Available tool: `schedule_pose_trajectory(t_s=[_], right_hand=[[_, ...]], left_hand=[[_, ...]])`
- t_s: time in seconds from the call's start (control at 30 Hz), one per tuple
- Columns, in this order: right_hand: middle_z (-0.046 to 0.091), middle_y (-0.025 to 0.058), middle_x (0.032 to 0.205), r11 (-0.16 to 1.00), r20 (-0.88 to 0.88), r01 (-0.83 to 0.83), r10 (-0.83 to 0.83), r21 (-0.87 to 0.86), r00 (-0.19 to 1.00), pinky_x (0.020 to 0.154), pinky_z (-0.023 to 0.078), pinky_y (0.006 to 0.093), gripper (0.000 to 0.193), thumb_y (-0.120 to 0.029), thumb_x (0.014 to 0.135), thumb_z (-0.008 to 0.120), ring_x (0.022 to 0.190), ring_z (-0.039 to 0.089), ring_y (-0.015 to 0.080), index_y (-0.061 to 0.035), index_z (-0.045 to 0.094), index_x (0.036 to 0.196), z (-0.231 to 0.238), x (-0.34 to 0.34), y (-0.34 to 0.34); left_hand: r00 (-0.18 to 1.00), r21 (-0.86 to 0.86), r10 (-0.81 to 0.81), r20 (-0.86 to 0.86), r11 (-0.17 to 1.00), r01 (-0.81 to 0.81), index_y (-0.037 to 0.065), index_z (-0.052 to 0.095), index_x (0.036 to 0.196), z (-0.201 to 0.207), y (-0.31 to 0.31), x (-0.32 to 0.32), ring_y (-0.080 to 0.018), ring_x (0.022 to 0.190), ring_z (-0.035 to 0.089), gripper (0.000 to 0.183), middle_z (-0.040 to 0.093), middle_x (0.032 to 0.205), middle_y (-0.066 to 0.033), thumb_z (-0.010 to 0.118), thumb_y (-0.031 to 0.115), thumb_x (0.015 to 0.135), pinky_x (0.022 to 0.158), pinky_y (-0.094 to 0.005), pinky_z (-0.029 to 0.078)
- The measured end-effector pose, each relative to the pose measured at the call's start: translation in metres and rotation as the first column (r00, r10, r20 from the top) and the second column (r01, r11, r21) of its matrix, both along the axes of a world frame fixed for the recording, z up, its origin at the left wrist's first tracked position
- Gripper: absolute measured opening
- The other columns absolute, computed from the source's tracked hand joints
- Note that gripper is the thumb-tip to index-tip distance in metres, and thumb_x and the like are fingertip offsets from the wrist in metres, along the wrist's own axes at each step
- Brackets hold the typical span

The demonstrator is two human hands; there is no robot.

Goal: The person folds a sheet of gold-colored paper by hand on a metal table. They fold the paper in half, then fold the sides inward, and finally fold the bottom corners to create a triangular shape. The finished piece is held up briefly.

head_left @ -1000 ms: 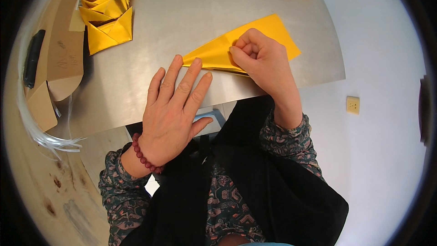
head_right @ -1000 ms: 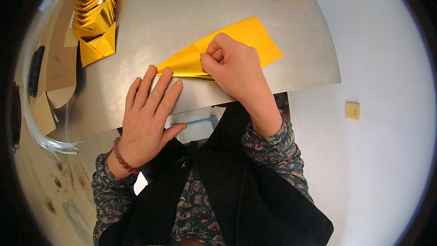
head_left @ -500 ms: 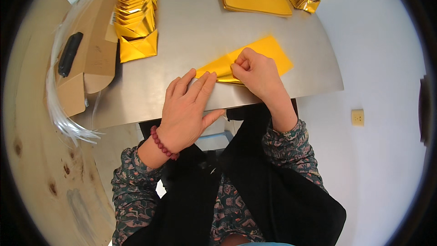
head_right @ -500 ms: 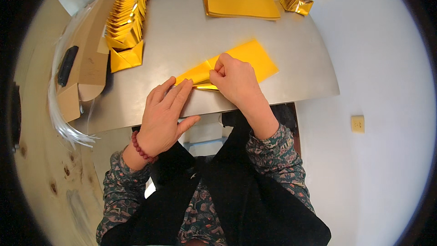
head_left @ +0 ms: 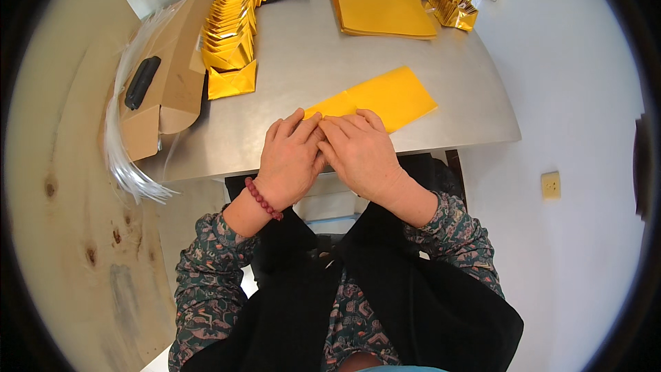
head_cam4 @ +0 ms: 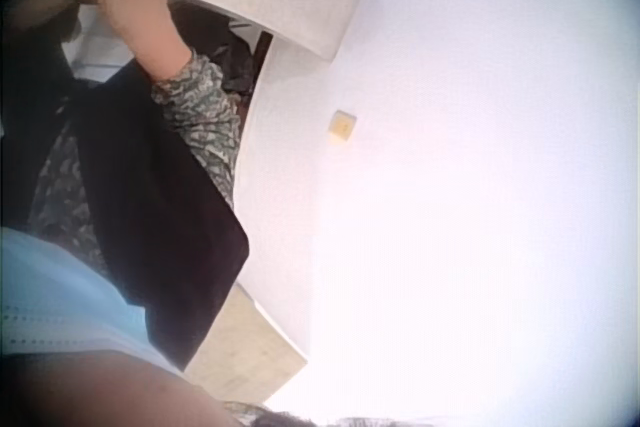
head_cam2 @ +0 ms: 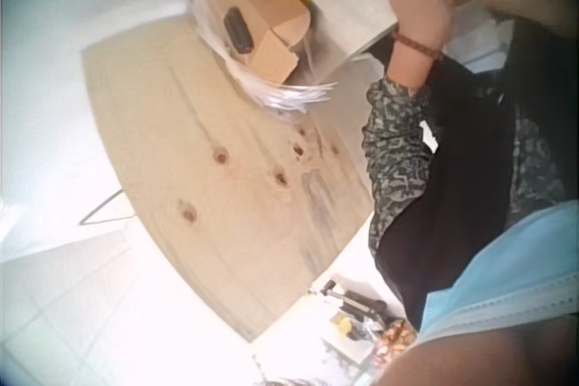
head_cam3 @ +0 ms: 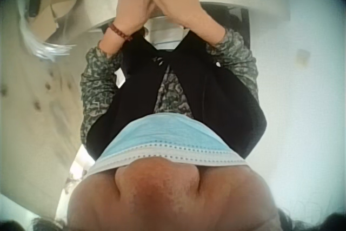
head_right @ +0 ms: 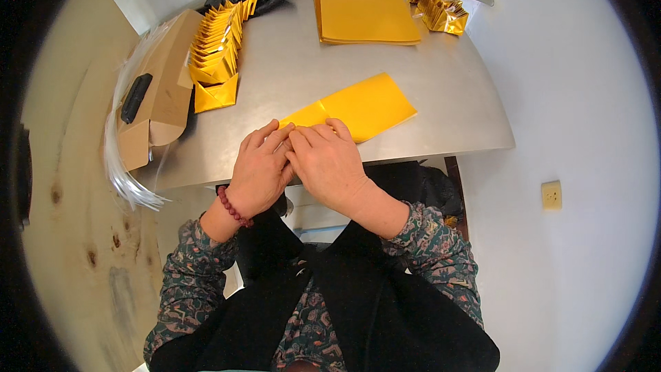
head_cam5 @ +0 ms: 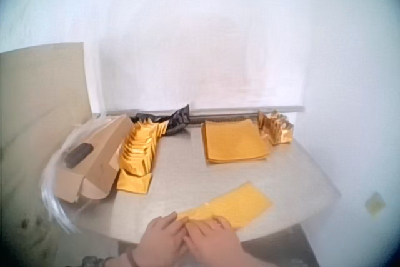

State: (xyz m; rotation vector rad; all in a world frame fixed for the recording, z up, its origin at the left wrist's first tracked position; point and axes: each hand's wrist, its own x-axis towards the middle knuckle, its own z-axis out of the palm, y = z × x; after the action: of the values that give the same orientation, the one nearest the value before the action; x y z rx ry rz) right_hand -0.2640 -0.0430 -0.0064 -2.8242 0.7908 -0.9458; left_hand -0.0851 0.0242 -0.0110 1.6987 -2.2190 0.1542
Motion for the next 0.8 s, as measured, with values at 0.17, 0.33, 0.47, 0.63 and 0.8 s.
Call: schedule_pose_trajectory(t_s=[0.17,0.33,0.47,0.63,0.8], right_hand=[[0.068,0.0107,0.137,0.999,-0.072,0.021,-0.018,0.045,0.997,0.121,0.034,0.0538,0.045,-0.023,0.099,0.068,0.134,0.061,0.0251,-0.0063,0.062,0.141,-0.017,-0.029,0.009],[0.064,0.0107,0.146,0.997,-0.153,0.061,-0.052,0.054,0.987,0.124,0.030,0.0557,0.049,-0.018,0.099,0.070,0.142,0.055,0.0252,-0.0055,0.059,0.145,-0.019,-0.070,0.016],[0.064,0.0109,0.144,0.997,-0.098,0.062,-0.058,0.039,0.994,0.124,0.031,0.0554,0.050,-0.012,0.097,0.067,0.141,0.056,0.0264,-0.0044,0.059,0.145,-0.019,-0.071,0.020],[0.065,0.0115,0.142,0.996,-0.080,0.086,-0.085,0.007,0.993,0.124,0.032,0.0548,0.052,-0.003,0.092,0.062,0.140,0.056,0.0274,-0.0038,0.059,0.144,-0.021,-0.064,0.023],[0.066,0.0120,0.141,0.998,-0.042,0.069,-0.068,0.012,0.997,0.124,0.033,0.0541,0.051,-0.002,0.092,0.061,0.139,0.057,0.0274,-0.0032,0.060,0.143,-0.029,-0.067,0.015]], left_hand=[[1.000,-0.029,-0.006,0.011,1.000,0.006,0.005,0.064,0.139,-0.004,-0.002,0.003,-0.0368,0.140,0.051,0.048,0.063,0.144,-0.0112,0.070,0.028,0.098,0.115,-0.0483,0.041],[1.000,0.004,0.010,0.025,1.000,-0.010,0.006,0.061,0.144,0.003,-0.004,-0.001,-0.0399,0.140,0.051,0.058,0.062,0.144,-0.0151,0.072,0.036,0.097,0.114,-0.0483,0.043],[1.000,0.037,0.005,0.029,0.999,-0.006,0.016,0.058,0.150,0.007,0.001,-0.012,-0.0471,0.139,0.048,0.070,0.058,0.143,-0.0214,0.075,0.052,0.092,0.113,-0.0554,0.040],[0.991,-0.017,0.001,0.136,1.000,0.001,0.033,0.055,0.154,0.001,0.004,-0.020,-0.0504,0.138,0.042,0.072,0.052,0.146,-0.0251,0.069,0.066,0.091,0.109,-0.0667,0.035],[0.980,-0.002,0.028,0.195,1.000,-0.028,0.032,0.055,0.153,-0.004,0.001,-0.009,-0.0438,0.144,0.042,0.068,0.054,0.147,-0.0184,0.068,0.061,0.093,0.113,-0.0692,0.032]])
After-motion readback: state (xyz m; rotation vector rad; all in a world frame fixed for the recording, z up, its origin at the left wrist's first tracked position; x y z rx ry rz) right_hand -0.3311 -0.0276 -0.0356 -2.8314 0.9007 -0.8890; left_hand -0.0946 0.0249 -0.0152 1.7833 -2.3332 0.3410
